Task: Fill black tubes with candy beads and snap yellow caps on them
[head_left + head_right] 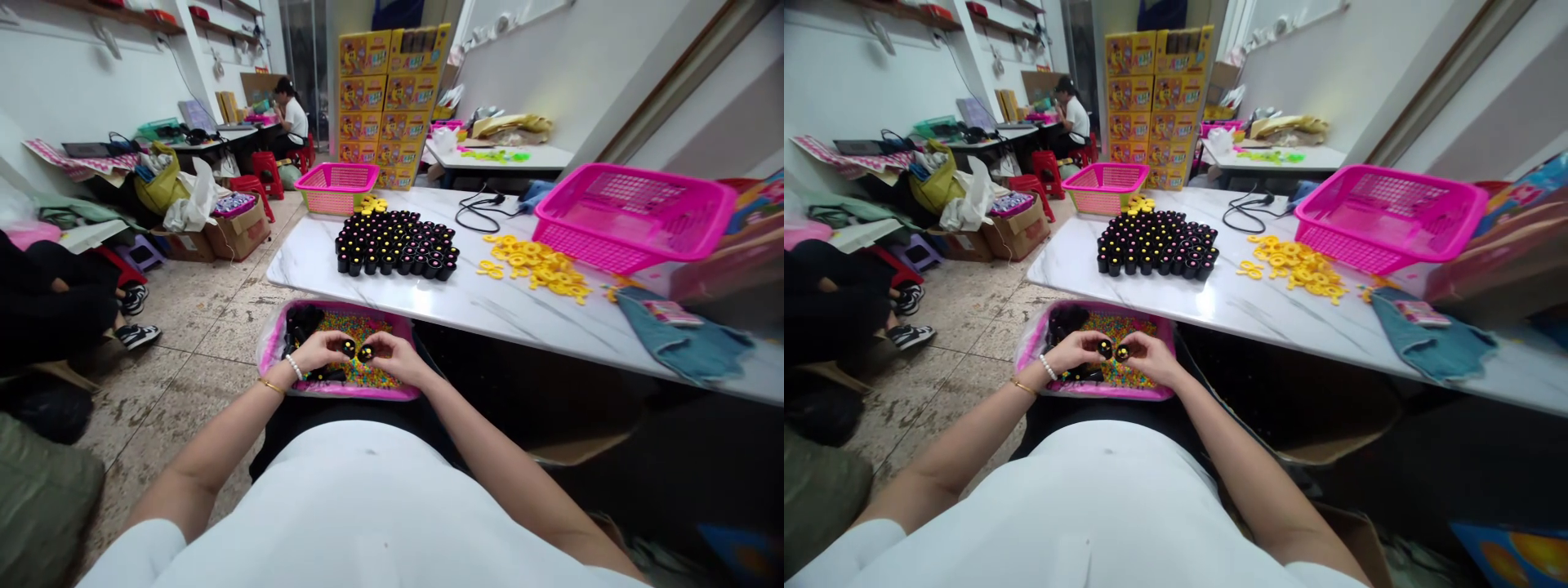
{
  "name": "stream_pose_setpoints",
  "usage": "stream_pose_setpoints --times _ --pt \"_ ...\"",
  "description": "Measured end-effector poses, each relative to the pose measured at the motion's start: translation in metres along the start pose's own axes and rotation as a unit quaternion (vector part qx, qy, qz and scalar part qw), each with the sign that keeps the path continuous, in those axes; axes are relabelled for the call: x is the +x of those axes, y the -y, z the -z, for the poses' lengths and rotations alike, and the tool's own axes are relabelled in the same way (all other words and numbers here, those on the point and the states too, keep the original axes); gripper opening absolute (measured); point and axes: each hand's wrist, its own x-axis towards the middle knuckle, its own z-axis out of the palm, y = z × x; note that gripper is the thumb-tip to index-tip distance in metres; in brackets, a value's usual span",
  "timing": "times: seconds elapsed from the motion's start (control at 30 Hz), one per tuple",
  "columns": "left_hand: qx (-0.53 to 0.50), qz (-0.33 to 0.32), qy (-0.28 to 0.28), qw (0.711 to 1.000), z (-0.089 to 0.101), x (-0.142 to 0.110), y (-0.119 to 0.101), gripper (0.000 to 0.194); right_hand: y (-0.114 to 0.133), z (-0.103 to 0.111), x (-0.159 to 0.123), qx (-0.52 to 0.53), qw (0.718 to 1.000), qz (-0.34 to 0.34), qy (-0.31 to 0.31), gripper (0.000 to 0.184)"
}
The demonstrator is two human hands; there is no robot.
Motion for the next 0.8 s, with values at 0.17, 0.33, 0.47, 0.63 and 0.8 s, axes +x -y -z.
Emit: stream_pose_setpoints --times 0.17,0.33,0.47,0.63,0.8 --pt "-0.011 -0.008 -0.006 1.000 -0.001 -0.007 -0.003 0.040 0.007 0.000 -0.003 -0.052 0.998 0.020 -0.025 0.025" --pt "0.021 -0.031 -0.038 0.999 -0.001 -0.009 -0.007 0.037 0.011 0.004 -0.007 -0.108 0.993 0.029 -0.033 0.021" --pt "0.071 -0.045 -0.081 0.993 -0.001 -0.007 -0.008 0.036 0.017 0.005 -0.008 -0.161 0.984 0.046 -0.053 0.021" --pt "0.108 -0.046 -0.101 0.988 -0.001 -0.007 -0.005 0.033 0.025 0.004 -0.008 -0.222 0.969 0.087 -0.063 0.030" --pt "0.128 -0.040 -0.090 0.987 -0.002 -0.011 -0.005 0.033 0.020 0.004 -0.005 -0.323 0.937 0.129 -0.033 0.036"
